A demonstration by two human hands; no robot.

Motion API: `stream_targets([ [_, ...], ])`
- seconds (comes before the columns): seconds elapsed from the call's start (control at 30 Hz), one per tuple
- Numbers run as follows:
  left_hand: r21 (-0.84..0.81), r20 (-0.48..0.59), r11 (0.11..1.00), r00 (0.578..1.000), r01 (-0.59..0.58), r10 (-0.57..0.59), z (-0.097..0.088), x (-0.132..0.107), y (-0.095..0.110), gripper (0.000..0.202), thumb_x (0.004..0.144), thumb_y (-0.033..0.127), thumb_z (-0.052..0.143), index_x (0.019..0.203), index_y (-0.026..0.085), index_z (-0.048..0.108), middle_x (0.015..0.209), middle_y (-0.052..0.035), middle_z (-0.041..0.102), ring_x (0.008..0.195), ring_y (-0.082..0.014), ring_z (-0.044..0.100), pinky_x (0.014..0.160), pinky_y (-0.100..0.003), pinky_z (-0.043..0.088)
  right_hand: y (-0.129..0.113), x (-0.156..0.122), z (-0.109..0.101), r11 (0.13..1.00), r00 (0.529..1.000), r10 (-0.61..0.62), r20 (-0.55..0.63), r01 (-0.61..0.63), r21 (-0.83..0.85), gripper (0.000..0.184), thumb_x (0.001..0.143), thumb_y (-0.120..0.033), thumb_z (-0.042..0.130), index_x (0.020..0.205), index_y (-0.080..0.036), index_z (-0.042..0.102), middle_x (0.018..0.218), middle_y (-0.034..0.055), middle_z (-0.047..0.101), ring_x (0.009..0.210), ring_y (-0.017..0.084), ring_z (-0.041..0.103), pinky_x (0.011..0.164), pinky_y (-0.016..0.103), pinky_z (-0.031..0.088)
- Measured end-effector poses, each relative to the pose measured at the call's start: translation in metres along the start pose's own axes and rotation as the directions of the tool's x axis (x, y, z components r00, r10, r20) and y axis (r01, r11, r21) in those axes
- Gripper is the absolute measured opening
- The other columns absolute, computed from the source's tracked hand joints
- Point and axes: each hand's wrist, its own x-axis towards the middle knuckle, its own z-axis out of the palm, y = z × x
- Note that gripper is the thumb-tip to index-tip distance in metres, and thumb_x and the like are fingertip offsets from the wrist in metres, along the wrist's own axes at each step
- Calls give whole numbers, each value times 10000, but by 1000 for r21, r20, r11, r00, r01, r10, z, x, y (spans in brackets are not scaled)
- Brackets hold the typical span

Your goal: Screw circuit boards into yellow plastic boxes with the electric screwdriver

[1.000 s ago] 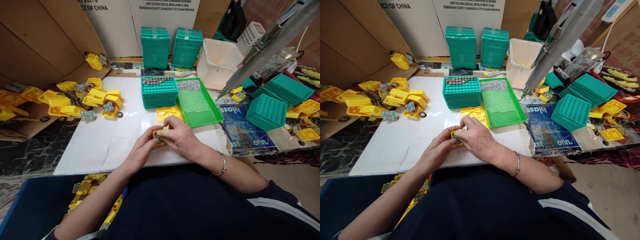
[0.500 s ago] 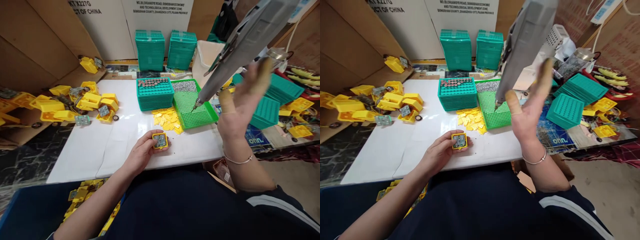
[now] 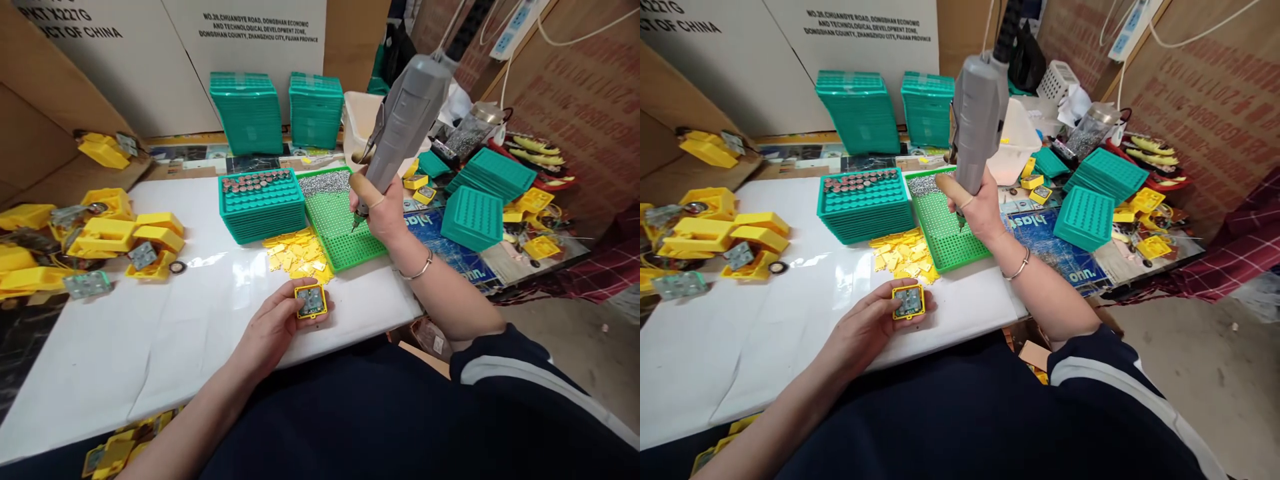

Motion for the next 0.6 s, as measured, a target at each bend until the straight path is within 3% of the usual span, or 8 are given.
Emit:
stream_targets([
  [0.33, -18, 1, 1000, 1000, 6, -6, 1, -1, 0, 307, 818, 166, 564, 1120, 123, 597, 980, -130, 732, 972, -264, 699, 821, -362, 562, -1, -7, 2, 997, 998, 48, -34, -50, -52, 426, 686, -593, 705, 767, -242, 476, 583, -47, 507, 471, 120, 473, 504, 316, 441],
  [0.47, -14, 9, 1000, 1000, -9, 9, 2, -1, 1, 299, 816, 168, 566, 1111, 126, 600, 973, -126, 730, 997, -272, 691, 844, -380, 555, -1, -8, 3, 999, 997, 46, -64, -45, 10, 466, 625, -598, 744, 762, -237, 484, 600, -48, 534, 446, 104, 463, 468, 305, 422],
  [0.6, -3, -23, 1000, 1000, -17, 17, 4, -1, 1, 319, 789, 181, 593, 1102, 118, 606, 976, -124, 722, 973, -278, 695, 832, -396, 558, -1, -6, 3, 999, 998, 26, -48, -28, -30, 496, 617, -655, 716, 753, -248, 468, 560, -71, 507, 452, 97, 468, 474, 288, 430],
])
